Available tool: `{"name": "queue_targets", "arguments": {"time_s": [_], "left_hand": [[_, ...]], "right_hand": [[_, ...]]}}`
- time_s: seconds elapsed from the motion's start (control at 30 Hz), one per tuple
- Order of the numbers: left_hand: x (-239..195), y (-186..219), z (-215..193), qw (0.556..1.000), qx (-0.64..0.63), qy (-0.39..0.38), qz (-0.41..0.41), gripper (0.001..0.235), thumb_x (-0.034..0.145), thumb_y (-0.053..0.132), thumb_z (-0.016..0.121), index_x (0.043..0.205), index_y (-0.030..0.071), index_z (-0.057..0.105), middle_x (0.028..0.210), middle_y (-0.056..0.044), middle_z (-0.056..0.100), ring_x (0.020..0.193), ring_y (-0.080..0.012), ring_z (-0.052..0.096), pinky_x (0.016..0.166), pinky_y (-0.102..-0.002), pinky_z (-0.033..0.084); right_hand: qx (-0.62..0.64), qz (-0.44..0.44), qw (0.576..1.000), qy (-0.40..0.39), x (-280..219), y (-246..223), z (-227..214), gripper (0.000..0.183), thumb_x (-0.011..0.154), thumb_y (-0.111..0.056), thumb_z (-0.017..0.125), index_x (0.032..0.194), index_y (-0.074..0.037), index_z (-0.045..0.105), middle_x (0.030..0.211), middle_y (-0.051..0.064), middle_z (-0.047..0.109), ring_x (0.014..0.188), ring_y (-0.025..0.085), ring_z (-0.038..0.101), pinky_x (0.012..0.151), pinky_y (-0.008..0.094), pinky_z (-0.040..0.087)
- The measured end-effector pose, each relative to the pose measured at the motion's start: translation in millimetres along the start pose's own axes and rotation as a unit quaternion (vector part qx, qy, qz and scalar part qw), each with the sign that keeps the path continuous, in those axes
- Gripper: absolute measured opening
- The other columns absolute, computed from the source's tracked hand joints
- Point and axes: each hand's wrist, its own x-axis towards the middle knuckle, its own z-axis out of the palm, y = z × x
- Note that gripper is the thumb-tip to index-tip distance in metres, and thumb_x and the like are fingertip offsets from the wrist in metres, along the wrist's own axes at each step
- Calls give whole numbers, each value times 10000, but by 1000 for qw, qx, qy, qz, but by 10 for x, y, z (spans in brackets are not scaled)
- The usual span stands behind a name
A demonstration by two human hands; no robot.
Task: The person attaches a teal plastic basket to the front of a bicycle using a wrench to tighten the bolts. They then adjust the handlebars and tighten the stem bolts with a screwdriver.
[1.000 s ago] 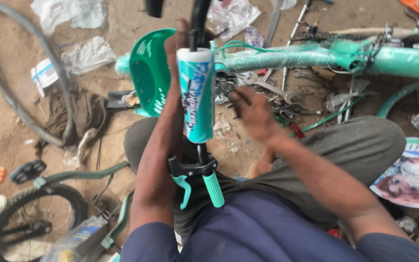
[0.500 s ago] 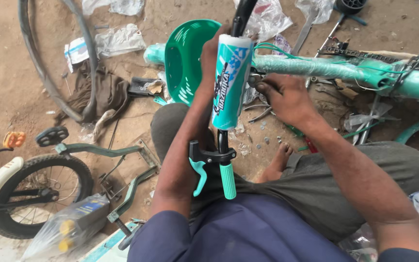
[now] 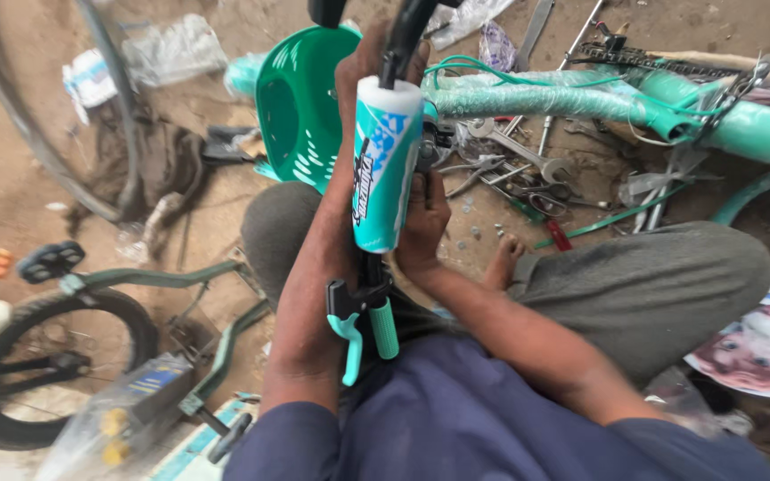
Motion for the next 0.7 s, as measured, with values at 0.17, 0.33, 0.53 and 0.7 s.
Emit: {"name": "queue_targets", "arguments": {"time_s": [0.17,0.33,0.53,0.7], "left_hand": [[172,86,-68,991,-74,-96,-53,247,984,278,820,1030,52,733,784,-39,685,730,-100,593,640,-315,502],[381,21,84,931,-286,-85,-211,340,904,343,775,941,8,735,744,-22,690,696,-91,611,644,-278,507],[429,-88,183,991,-117,-49,-37,259,933,248,844,936,32,701,736,14,681,705,-55,602,629,-272,516],[447,-143,218,983,-154,-52,-86,267,872,221,848,1006,37,707,769,20,692,699,-41,601,597,-256,514]], "right_hand": [[-161,13,962,-219,613,-250,-676,252,1089,-161,562,1216,6,701,907,79,610,818,211,549,734,359,461],[-533,-56,752,-384,1498,-1212,-794,277,993,-271,616,1150,-70,727,1026,226,734,919,402,691,795,467,529],[-424,-49,839,-337,1209,-1103,-565,211,1024,-203,609,1120,-32,686,799,123,698,700,212,659,664,387,509],[-120,-9,988,-92,555,-527,-194,223,1073,-247,640,1115,-38,705,804,-12,578,698,65,472,606,268,381]]}}
